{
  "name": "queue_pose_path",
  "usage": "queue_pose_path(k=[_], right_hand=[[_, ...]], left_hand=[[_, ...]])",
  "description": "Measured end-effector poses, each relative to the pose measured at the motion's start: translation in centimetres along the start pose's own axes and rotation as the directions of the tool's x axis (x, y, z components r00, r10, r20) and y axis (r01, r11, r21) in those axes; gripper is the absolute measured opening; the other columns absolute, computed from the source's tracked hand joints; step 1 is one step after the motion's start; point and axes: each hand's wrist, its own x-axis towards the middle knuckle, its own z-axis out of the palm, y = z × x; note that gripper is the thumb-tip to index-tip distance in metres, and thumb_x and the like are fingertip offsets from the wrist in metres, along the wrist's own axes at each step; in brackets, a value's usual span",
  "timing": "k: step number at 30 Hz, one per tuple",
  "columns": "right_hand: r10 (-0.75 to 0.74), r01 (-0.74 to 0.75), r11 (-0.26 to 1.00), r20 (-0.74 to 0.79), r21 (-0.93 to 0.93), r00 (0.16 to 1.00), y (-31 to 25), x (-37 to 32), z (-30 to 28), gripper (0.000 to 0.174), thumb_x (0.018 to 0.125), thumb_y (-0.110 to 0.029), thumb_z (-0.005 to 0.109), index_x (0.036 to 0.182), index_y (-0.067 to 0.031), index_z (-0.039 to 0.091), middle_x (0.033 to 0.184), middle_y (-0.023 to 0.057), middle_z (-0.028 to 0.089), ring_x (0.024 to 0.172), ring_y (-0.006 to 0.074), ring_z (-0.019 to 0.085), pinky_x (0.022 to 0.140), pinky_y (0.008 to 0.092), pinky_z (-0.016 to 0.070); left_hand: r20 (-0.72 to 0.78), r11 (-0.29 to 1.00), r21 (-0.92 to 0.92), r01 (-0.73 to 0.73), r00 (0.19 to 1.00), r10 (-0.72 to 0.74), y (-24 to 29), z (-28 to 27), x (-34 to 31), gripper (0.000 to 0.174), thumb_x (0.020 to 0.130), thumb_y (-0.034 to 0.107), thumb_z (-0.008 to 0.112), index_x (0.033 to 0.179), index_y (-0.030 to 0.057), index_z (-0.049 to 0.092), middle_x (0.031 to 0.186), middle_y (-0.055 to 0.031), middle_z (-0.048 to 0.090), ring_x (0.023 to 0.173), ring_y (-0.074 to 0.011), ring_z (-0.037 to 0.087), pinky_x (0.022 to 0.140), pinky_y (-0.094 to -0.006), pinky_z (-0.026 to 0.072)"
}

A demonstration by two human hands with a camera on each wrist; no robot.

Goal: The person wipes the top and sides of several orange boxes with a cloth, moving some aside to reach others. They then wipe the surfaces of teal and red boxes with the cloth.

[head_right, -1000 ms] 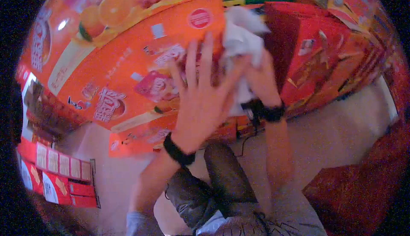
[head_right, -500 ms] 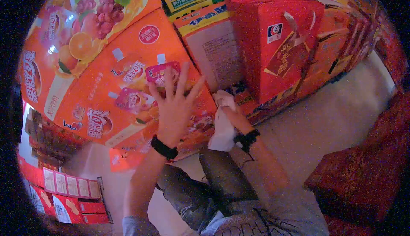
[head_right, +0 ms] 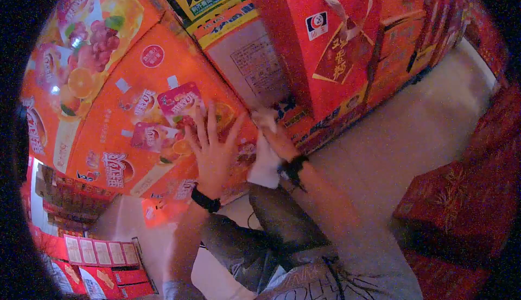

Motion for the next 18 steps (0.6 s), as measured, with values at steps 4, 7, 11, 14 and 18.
queue_pose_path(k=[4,7,11,14,18], right_hand=[[0.106,-0.085,0.983,-0.127,0.162,0.986,0.1,-9.3,-1.3,0.041,0.091,-0.016,0.061,0.128,0.0006,0.055,0.121,0.0128,0.063,0.11,0.0233,0.06,0.099,0.0353,0.0447],[-0.104,0.119,0.992,-0.278,0.037,0.955,-3.0,-10.3,-1.5,0.042,0.088,-0.01,0.061,0.129,0.0003,0.054,0.127,0.0145,0.059,0.12,0.0266,0.054,0.105,0.0367,0.0395],[-0.458,0.417,0.887,-0.263,-0.2,0.849,-6.0,-5.8,0.1,0.05,0.084,-0.006,0.064,0.132,-0.0005,0.05,0.134,0.0164,0.054,0.128,0.0277,0.048,0.111,0.0397,0.0338],[-0.557,0.519,0.827,-0.186,-0.217,0.809,-7.7,-4.2,4.2,0.056,0.082,-0.009,0.068,0.135,-0.0078,0.05,0.133,0.0157,0.052,0.132,0.035,0.04,0.112,0.0468,0.0299],[-0.603,0.46,0.76,-0.234,-0.458,0.763,-7.6,-7.0,8.8,0.056,0.081,-0.017,0.071,0.134,-0.0185,0.052,0.129,0.0117,0.053,0.127,0.0391,0.039,0.107,0.0506,0.0327]], left_hand=[[0.08,0.99,-0.136,0.021,0.997,-0.01,1.8,-0.2,-2.5,0.068,0.081,0.018,0.067,0.144,0.0317,0.046,0.157,-0.0141,0.028,0.14,-0.0373,0.031,0.108,-0.0655,0.0235],[0.149,0.963,-0.261,0.062,0.989,-0.024,2.0,1.2,-4.7,0.066,0.081,0.016,0.066,0.143,0.0279,0.047,0.151,-0.0144,0.035,0.134,-0.0365,0.037,0.107,-0.0627,0.0273],[0.208,0.934,-0.327,0.143,0.975,-0.076,1.2,4.1,-7.2,0.062,0.084,0.018,0.064,0.143,0.0169,0.046,0.144,-0.0156,0.04,0.132,-0.037,0.04,0.108,-0.0562,0.0307],[0.193,0.752,-0.598,0.277,0.96,-0.2,0.6,4.6,-7.7,0.06,0.087,0.019,0.062,0.142,0.0051,0.042,0.14,-0.0184,0.043,0.13,-0.0381,0.042,0.109,-0.0513,0.033],[0.068,0.013,-0.995,0.101,0.755,-0.653,-0.3,4.5,-9.0,0.061,0.09,0.02,0.062,0.14,-0.0035,0.038,0.134,-0.0221,0.049,0.126,-0.0355,0.047,0.109,-0.0438,0.0358]])
